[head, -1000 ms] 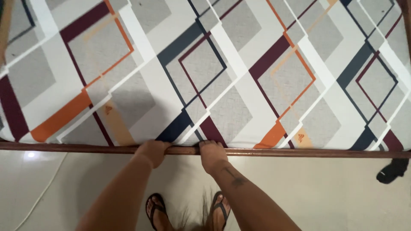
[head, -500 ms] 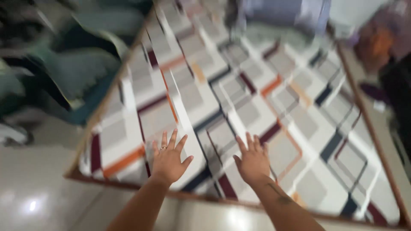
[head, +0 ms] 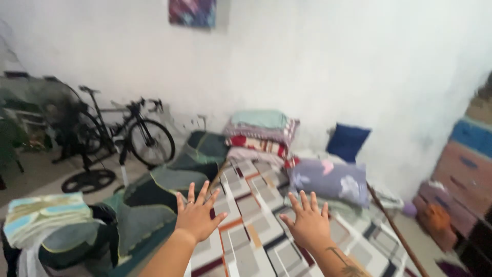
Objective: The recorder arranges pillows and blankets on a bed and tucks in the bedsheets.
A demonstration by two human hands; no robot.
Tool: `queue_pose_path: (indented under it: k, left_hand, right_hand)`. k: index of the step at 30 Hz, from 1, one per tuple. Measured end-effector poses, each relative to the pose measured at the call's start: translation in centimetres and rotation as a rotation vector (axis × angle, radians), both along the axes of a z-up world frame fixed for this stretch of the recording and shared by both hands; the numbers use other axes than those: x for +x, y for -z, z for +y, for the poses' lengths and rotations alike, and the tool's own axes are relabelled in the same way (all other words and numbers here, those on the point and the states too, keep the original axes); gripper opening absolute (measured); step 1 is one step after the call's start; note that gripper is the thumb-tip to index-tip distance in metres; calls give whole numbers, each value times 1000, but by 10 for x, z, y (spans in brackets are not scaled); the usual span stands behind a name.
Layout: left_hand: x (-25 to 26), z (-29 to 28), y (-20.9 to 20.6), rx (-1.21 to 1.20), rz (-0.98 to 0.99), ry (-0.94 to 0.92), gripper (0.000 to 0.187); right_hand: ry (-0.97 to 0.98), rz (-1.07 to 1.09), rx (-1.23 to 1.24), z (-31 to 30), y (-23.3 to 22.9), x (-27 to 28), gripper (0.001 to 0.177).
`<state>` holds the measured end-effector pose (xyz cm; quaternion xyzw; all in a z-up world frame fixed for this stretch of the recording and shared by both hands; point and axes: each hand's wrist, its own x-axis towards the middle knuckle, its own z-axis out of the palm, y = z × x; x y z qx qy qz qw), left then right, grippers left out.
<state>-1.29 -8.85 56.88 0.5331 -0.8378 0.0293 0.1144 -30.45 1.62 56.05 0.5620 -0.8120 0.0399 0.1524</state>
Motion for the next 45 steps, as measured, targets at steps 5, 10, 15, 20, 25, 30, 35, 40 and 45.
queue_pose_path:
  k: [5, 10, 15, 20, 25, 30, 35, 40, 45]
  left_hand:
    - [34, -16, -61, -41, 37, -49, 79]
    - [64, -32, -109, -52, 45, -92, 79]
    - [100, -51, -128, -49, 36, -105, 78]
    - [137, -71, -125, -52, 21, -123, 77]
    - [175, -96, -114, -39, 16, -138, 77]
    - [211, -128, -94, -100, 20, -156, 78]
    - [245, -163, -84, -87, 10, -204, 77]
    - [269, -204, -80, -124, 38, -200, 76]
    - [287, -254, -64, -171, 78, -195, 75]
  right_hand:
    - [-74, 12, -131, -32, -63, 38, 80]
    - [-123, 41, -173, -62, -112, 89, 80]
    - [-166, -17, -164, -94, -125, 140, 81]
    - [-204, -20, -175, -130, -125, 182, 81]
    - [-220, -32, -161, -174, -109, 222, 82]
    - [-309, -28, -189, -210, -87, 262, 84]
    - [-368, -49, -174, -257, -85, 292, 86]
    - [-366, -82, -172, -295, -91, 314, 84]
    - [-362, -82, -108, -348, -80, 334, 84]
